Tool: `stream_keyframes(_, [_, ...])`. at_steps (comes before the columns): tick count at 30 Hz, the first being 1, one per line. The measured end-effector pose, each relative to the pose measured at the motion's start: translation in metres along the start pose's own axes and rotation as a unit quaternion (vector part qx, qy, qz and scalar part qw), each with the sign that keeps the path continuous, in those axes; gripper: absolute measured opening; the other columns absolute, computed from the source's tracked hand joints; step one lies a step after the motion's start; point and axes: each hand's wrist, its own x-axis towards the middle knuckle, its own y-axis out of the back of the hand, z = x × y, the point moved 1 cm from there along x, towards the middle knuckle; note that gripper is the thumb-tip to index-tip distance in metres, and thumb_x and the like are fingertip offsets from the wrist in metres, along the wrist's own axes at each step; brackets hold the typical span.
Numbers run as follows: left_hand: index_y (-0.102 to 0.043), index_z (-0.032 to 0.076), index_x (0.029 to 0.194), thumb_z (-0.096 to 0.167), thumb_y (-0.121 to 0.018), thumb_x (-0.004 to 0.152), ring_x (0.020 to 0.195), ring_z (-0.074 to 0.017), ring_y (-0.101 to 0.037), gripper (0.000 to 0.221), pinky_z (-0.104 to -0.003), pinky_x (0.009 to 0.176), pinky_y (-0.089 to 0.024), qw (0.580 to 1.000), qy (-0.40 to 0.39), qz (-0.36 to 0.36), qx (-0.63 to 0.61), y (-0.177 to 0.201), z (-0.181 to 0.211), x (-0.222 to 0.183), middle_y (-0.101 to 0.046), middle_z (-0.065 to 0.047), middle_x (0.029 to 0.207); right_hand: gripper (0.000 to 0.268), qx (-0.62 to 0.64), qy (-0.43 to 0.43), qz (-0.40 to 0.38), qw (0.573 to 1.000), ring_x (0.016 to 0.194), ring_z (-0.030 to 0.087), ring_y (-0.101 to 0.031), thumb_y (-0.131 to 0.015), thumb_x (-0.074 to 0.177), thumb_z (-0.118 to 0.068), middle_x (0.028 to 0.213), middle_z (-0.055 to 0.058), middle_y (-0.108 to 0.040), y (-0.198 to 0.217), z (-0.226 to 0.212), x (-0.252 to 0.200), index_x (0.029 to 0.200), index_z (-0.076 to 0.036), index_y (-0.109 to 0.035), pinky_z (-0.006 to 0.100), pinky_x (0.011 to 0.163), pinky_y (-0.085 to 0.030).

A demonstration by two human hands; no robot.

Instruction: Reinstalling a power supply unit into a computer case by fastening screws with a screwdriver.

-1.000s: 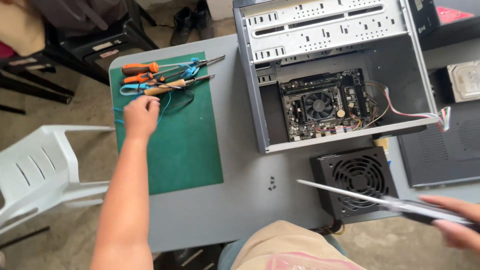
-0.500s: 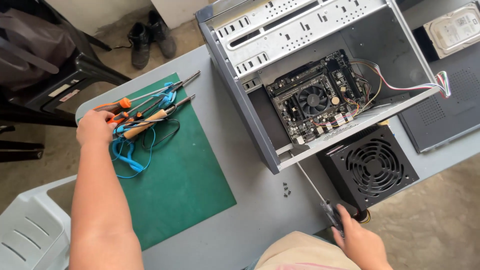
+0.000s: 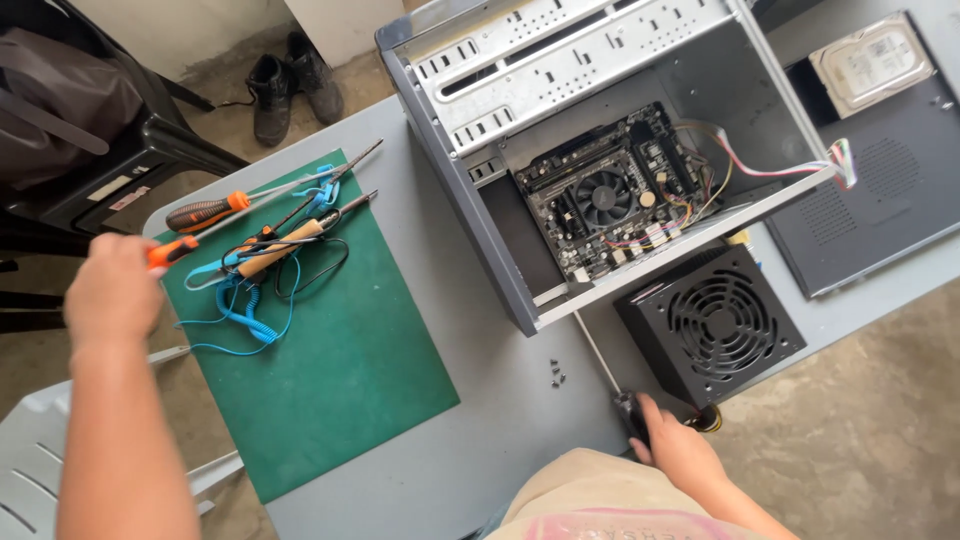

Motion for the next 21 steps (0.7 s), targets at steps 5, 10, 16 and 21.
stream_keyframes(5, [-0.076,-0.004,0.124,-0.001,-0.071,0.101,0.108,-0.0465,-0.057,0.024,-0.052,0.094,-0.043,0.979,-0.007,0.151,-0.134,0.071,0.023,-0.146,-0.069,-0.027,0.115,0.047,-0.058,0.088,0.056,0.993,0.077,0.037,-0.071,-0.060,0.089,-0.048,0.107,0.005,-0.067,0.078,-0.008,-0.023,0.126,-0.022,-0.049,0.053,0.061,-0.056])
stream_keyframes(10, [-0.051,-0.004,0.125,-0.001,-0.061,0.089,0.088,-0.0321,-0.073,0.037,-0.038,0.079,-0.061,0.746,0.076,0.164,-0.641,0.137,0.246,-0.292,-0.070,-0.025,0.102,0.032,0.133,0.484,0.396,0.769,0.084,0.023,-0.073,-0.067,0.091,-0.008,0.131,0.013,-0.064,0.181,-0.062,-0.071,0.122,-0.017,-0.068,0.031,0.066,-0.060])
stream_keyframes(16, [-0.068,0.008,0.107,0.016,-0.065,0.085,0.091,-0.0142,-0.072,0.024,-0.022,0.062,-0.065,0.733,-0.167,0.011,-0.660,0.172,0.419,-0.338,-0.073,-0.008,0.107,0.022,-0.033,0.687,0.522,0.505,0.096,0.022,-0.063,-0.061,0.104,-0.033,0.132,0.002,-0.055,0.243,-0.064,-0.093,0.123,-0.023,-0.065,0.033,0.072,-0.056])
stream_keyframes(21, [-0.063,0.008,0.112,0.029,-0.066,0.092,0.101,-0.0229,-0.066,0.029,-0.032,0.080,-0.059,0.704,-0.294,0.022,-0.646,0.158,0.493,-0.319,-0.069,-0.009,0.111,0.016,-0.012,0.695,0.460,0.552,0.084,0.032,-0.059,-0.056,0.104,-0.028,0.129,0.016,-0.059,0.264,0.034,-0.064,0.107,-0.017,-0.066,0.042,0.072,-0.056])
